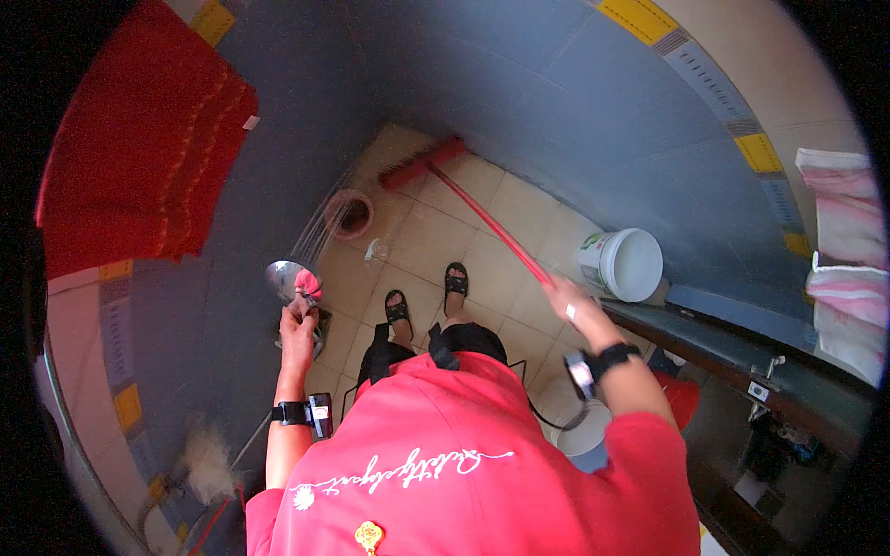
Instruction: The person rinses a cloth in a bucket, then uses a handheld shower head to spray water on the bathroom floor while sweeping with a broom. They move buckets and continue rinsing the cloth, then rinse the cloth under the sink faucet.
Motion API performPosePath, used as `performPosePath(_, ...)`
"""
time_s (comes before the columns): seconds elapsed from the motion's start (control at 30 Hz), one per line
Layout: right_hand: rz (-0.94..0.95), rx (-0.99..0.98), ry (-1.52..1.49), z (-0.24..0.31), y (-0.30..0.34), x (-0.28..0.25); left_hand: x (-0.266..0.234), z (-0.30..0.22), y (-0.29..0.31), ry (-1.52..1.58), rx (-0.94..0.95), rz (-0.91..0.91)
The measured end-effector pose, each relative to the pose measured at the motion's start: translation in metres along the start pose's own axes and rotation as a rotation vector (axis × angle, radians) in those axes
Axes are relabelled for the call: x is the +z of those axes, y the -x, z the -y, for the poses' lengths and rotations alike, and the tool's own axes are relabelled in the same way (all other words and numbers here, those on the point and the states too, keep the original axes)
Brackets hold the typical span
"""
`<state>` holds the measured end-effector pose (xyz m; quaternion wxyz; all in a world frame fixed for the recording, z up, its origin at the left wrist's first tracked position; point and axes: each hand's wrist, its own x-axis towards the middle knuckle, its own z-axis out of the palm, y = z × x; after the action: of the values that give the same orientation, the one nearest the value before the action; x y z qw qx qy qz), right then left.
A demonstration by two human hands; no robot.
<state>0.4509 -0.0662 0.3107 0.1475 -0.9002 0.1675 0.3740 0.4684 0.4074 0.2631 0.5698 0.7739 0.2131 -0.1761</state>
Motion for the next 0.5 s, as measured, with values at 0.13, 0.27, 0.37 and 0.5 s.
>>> performPosePath(0.13, -0.015, -0.036, 0.009, 0.073, -0.124, 0.011, 0.003, -0.002, 0.002, 0.076, 0.035, -0.073)
performPosePath(0.27, 0.009, 0.078, 0.08, 0.079, -0.186, 0.027, 0.008, 0.007, -0.001, -0.016, 0.057, -0.063)
performPosePath(0.37, -0.003, 0.077, 0.064, 0.023, -0.166, 0.038, 0.009, 0.012, -0.003, 0.048, 0.02, 0.02)
performPosePath(0.5, 0.065, -0.003, 0.04, -0.066, -0.064, 0.08, 0.01, 0.006, -0.003, -0.065, -0.002, 0.078)
